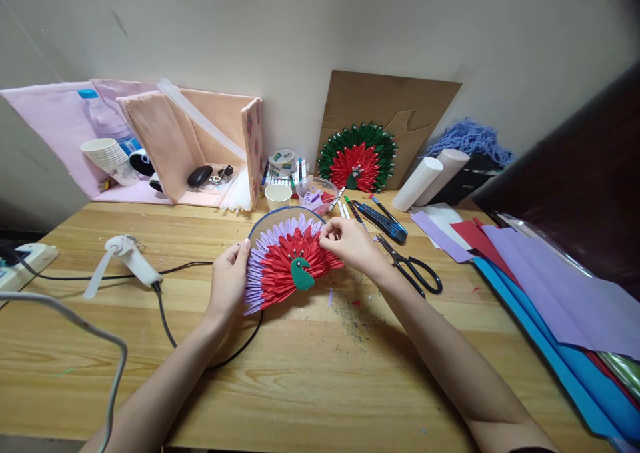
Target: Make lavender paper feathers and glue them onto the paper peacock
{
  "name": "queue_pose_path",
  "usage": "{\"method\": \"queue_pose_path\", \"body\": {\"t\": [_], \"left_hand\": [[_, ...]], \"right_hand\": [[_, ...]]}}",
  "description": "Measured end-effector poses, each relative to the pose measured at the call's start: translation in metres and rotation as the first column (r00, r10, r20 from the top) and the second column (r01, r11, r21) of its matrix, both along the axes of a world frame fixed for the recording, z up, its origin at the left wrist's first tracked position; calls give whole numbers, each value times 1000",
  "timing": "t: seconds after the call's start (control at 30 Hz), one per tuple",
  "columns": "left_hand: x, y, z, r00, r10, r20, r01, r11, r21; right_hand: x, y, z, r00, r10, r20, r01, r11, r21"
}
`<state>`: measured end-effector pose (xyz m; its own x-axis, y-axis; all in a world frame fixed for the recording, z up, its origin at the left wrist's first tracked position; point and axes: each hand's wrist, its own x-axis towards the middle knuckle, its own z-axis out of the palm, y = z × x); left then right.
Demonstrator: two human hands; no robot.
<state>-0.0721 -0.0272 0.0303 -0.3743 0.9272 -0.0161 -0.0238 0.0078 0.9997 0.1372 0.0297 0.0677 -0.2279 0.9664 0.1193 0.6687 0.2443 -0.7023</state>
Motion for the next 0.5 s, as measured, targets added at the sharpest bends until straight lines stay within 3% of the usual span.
{"method": "queue_pose_path", "body": {"t": [0.3, 0.5], "left_hand": [[0, -1, -1, 1000, -6, -18, 6, 1000, 1], [0, -1, 0, 999, -20, -44, 19, 1000, -7]], "right_hand": [[11, 3, 14, 997, 71, 17, -73, 991, 112], [9, 4, 9, 984, 179, 1, -179, 980, 87]]}}
